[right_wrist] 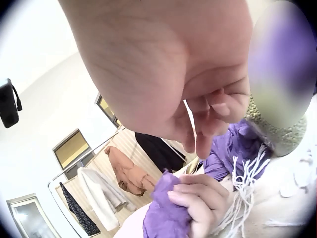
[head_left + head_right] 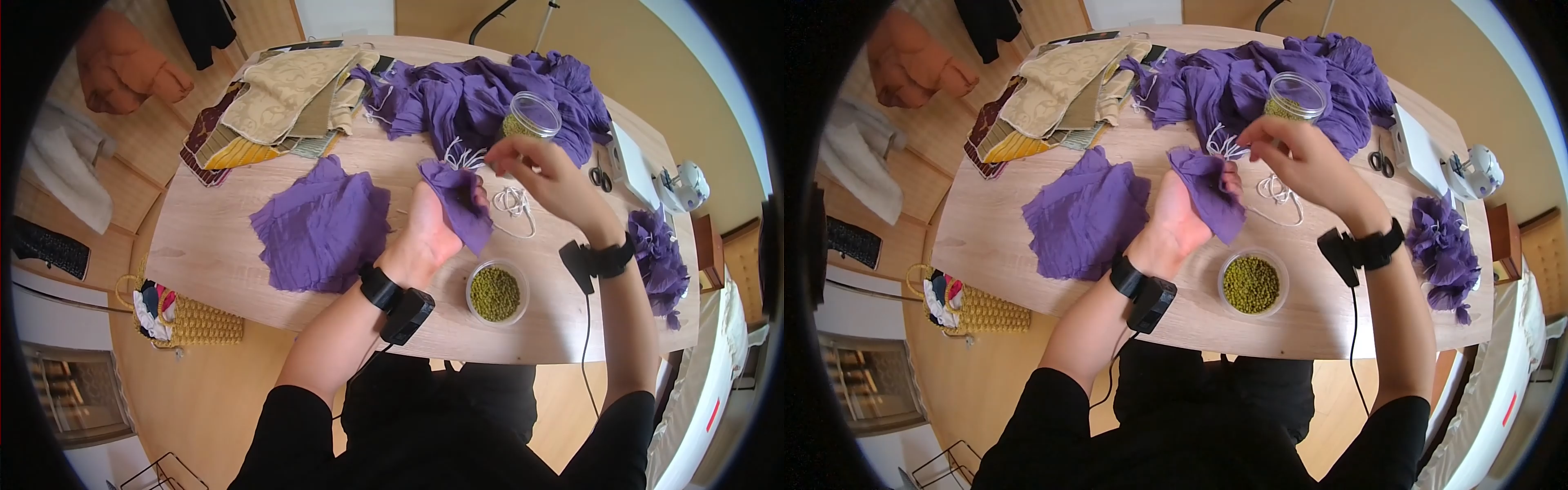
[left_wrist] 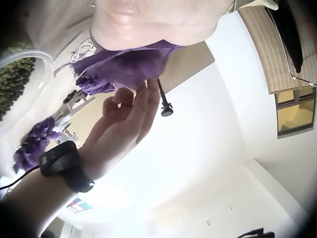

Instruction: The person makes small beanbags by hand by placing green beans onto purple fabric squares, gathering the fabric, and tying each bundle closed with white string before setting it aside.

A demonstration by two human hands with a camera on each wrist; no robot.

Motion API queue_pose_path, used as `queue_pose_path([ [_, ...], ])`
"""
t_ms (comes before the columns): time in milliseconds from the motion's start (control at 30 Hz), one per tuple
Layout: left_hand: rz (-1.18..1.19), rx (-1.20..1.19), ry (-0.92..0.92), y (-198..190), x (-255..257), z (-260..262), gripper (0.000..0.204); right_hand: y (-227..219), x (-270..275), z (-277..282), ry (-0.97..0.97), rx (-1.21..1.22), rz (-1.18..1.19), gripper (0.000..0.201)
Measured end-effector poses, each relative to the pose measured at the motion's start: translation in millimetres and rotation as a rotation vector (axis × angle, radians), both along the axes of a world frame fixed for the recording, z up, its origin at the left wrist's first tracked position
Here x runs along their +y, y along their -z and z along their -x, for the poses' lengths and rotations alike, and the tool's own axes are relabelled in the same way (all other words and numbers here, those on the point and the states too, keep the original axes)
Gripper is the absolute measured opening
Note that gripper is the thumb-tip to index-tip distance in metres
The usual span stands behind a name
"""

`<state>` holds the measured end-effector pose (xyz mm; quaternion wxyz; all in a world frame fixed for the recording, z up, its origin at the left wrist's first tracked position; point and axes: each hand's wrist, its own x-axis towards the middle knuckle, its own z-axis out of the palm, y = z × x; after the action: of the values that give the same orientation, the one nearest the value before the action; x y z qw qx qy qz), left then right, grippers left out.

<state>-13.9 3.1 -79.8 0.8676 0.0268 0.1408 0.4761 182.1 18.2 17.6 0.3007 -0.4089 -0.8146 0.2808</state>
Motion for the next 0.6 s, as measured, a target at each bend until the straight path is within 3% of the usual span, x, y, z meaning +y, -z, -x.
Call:
queue_pose_path([
  [67,-0.02,-0.234,0.114,10.0,3.9,3.5,0.023,4.1,-13.1,-1.8,0.0,-0.009,0.015,0.021],
  [167,0.008,-0.329,0.116,10.8,3.6,2.5,0.027,-7.9,-44.0,12.8,-0.014,-0.165,-0.024,0.043],
  [267,-0.104,-0.19,0.043,7.5,-0.6,1.8,0.03,-5.9,-59.3,25.0,-0.105,-0.142,-0.262,0.045],
  [333,-0.121,-0.229,0.07,6.9,-0.1,3.4,0.031,-0.8,-64.5,27.6,-0.108,-0.126,-0.309,0.043],
  [433,-0.075,-0.27,0.084,1.2,0.0,1.5,0.032,-0.1,-70.3,29.1,-0.048,-0.503,-0.616,0.034],
  [500,-0.012,-0.272,0.069,-1.3,-0.6,0.4,0.032,0.9,-70.7,30.6,-0.06,-0.535,-0.68,0.033],
  [600,-0.097,-0.221,0.085,-1.9,-1.1,0.8,0.031,1.1,-71.9,27.4,-0.107,-0.619,-0.748,0.033],
])
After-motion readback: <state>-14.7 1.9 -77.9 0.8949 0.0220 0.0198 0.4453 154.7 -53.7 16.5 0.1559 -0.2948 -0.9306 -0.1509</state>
